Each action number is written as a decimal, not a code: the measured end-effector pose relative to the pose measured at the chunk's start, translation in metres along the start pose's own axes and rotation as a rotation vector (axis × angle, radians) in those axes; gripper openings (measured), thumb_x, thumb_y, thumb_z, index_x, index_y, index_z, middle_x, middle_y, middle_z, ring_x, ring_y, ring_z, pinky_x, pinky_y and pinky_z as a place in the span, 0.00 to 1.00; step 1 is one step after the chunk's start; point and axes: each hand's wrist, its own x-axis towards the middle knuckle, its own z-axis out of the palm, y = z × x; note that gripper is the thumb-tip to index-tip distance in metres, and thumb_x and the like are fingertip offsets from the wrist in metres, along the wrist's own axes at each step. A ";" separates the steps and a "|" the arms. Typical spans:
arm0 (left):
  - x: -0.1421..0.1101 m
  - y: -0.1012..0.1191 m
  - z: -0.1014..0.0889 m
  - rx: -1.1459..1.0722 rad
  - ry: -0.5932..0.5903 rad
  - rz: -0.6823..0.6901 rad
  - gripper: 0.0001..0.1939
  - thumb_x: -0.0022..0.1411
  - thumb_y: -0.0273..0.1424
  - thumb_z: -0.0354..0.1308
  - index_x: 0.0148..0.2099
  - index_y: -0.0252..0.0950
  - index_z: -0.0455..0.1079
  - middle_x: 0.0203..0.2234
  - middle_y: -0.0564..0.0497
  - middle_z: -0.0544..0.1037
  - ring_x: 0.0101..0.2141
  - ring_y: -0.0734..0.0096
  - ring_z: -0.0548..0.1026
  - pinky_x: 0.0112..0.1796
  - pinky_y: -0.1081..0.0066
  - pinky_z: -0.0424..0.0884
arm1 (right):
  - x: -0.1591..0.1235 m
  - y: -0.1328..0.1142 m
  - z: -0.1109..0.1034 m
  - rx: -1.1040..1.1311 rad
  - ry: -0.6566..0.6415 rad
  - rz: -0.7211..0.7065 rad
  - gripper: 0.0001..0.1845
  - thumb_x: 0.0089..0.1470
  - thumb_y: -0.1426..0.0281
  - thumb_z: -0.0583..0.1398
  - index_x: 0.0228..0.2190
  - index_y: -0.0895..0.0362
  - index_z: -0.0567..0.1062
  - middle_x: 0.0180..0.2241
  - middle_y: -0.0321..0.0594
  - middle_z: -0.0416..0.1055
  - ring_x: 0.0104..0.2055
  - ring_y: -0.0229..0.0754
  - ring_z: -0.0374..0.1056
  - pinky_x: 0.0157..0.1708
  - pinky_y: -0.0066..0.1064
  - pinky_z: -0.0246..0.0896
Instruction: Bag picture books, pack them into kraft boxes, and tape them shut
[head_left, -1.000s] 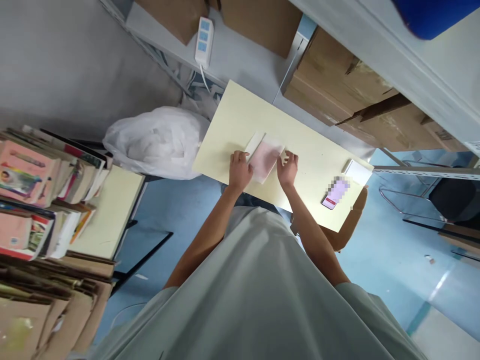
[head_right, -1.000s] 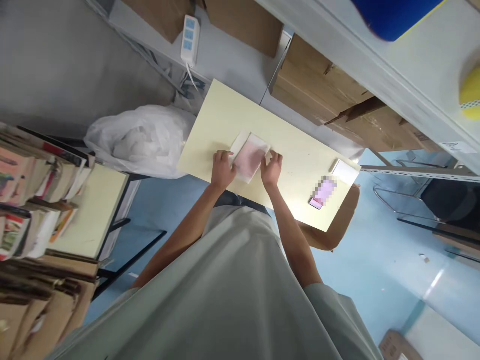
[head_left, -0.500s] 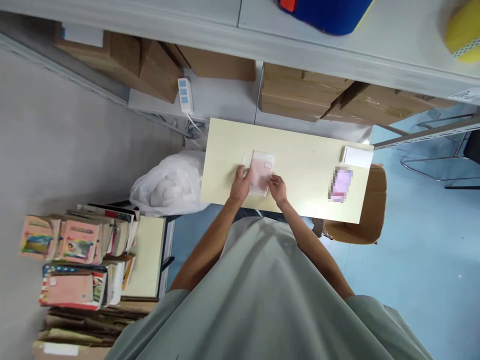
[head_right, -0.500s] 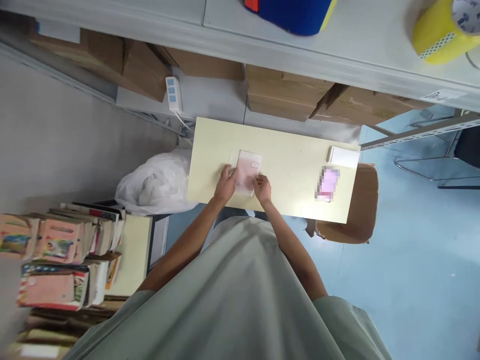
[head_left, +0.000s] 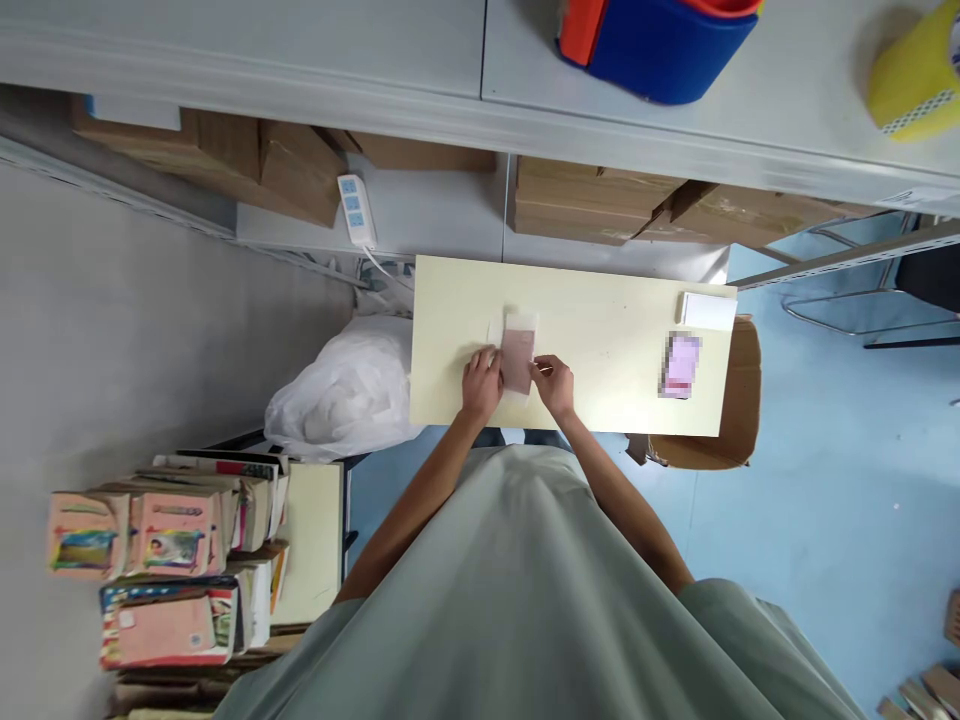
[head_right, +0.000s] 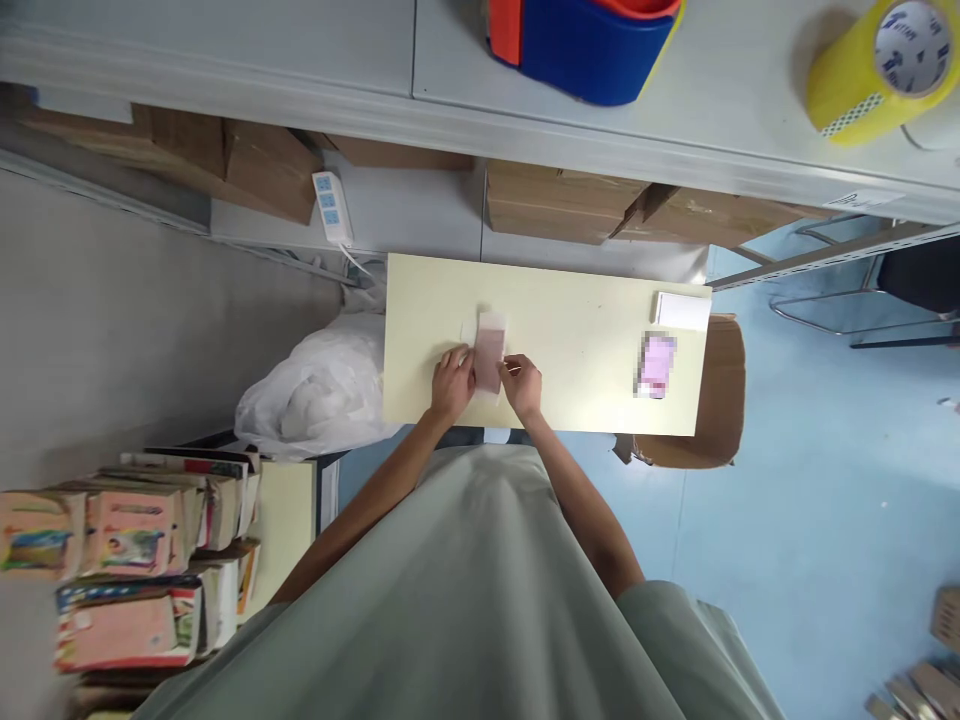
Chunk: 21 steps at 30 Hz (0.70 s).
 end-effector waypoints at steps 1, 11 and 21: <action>0.001 -0.003 -0.003 -0.031 -0.007 -0.003 0.28 0.69 0.19 0.52 0.68 0.35 0.74 0.68 0.34 0.75 0.71 0.41 0.68 0.69 0.44 0.67 | -0.003 -0.007 0.004 -0.009 -0.005 -0.020 0.10 0.65 0.60 0.66 0.42 0.53 0.80 0.40 0.42 0.86 0.40 0.48 0.83 0.45 0.38 0.77; -0.020 -0.048 -0.050 -0.383 0.205 -0.244 0.17 0.74 0.26 0.52 0.58 0.39 0.77 0.56 0.42 0.84 0.52 0.61 0.83 0.51 0.64 0.82 | -0.011 -0.050 0.090 -0.244 -0.063 -0.076 0.10 0.69 0.59 0.64 0.45 0.50 0.73 0.50 0.43 0.79 0.45 0.47 0.80 0.47 0.38 0.74; -0.022 -0.086 -0.041 -0.336 0.146 -0.318 0.17 0.71 0.23 0.54 0.58 0.35 0.76 0.56 0.38 0.79 0.47 0.62 0.84 0.53 0.62 0.83 | 0.007 -0.062 0.155 -0.461 -0.123 0.034 0.14 0.68 0.66 0.62 0.53 0.54 0.71 0.60 0.59 0.72 0.65 0.64 0.69 0.59 0.52 0.72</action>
